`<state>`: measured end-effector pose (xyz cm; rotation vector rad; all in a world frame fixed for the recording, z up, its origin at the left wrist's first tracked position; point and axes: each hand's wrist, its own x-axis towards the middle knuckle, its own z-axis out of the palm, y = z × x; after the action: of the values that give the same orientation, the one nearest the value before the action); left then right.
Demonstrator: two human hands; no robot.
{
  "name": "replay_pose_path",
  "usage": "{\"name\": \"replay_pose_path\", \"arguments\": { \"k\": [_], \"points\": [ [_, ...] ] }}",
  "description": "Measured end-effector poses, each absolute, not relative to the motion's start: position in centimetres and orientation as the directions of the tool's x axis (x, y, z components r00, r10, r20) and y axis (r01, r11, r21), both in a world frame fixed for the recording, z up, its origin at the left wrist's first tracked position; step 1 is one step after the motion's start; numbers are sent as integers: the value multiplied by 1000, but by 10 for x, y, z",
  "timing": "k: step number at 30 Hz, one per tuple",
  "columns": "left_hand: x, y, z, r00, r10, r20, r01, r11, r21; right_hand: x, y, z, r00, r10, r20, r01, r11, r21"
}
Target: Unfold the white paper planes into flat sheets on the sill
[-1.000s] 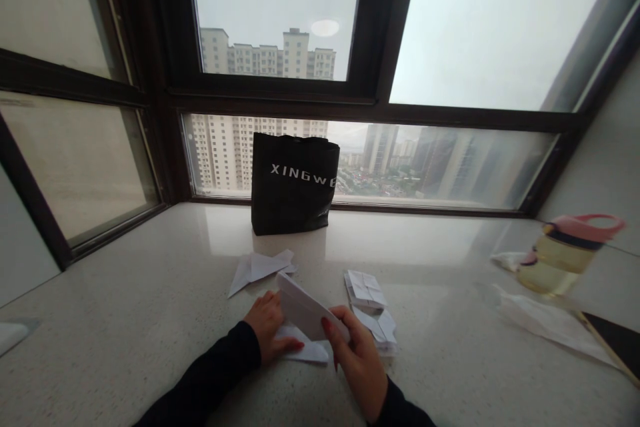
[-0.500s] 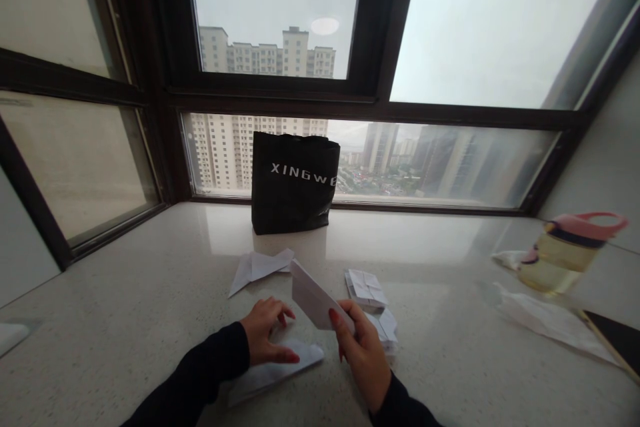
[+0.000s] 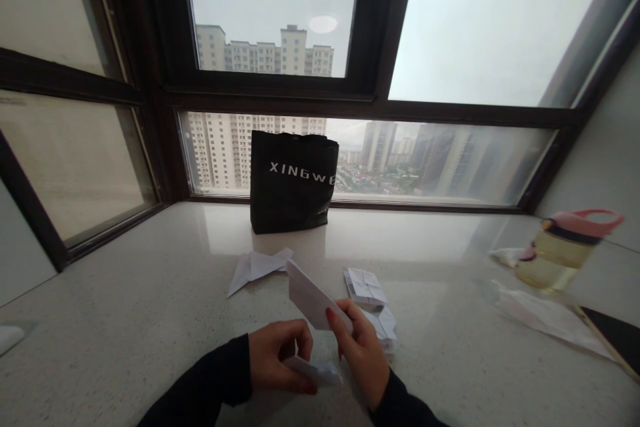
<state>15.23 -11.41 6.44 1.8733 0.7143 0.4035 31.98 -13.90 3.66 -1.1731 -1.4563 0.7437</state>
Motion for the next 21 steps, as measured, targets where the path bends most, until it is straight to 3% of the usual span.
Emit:
{"name": "replay_pose_path", "arguments": {
  "k": [2, 4, 11, 14, 17, 21],
  "points": [
    [156, -114, 67, 743, 665, 73, 40, -153, 987, 320, -139, 37, 58, 941, 335, 277, 307, -911],
    [157, -111, 68, 665, 725, 180, -147, -110, 983, 320, -139, 37, 60, 949, 309, 269, 283, -921],
    [154, -102, 70, 427, 867, 257, -283, -142, 949, 320, -137, 35, 55, 961, 271, 205, 255, -945],
    [155, -101, 66, 321, 906, 278, -206, -219, 954, 320, -136, 34, 45, 963, 266, 194, 253, -948],
    [153, -96, 58, 247, 917, 312, -19, -317, 948, 321, -135, 34, 42, 961, 274, 244, 256, -935],
    [145, -88, 51, 212, 841, 498, 351, -542, 764, 323, -136, 38, 3, 938, 347, 371, 321, -871]
  ]
}}
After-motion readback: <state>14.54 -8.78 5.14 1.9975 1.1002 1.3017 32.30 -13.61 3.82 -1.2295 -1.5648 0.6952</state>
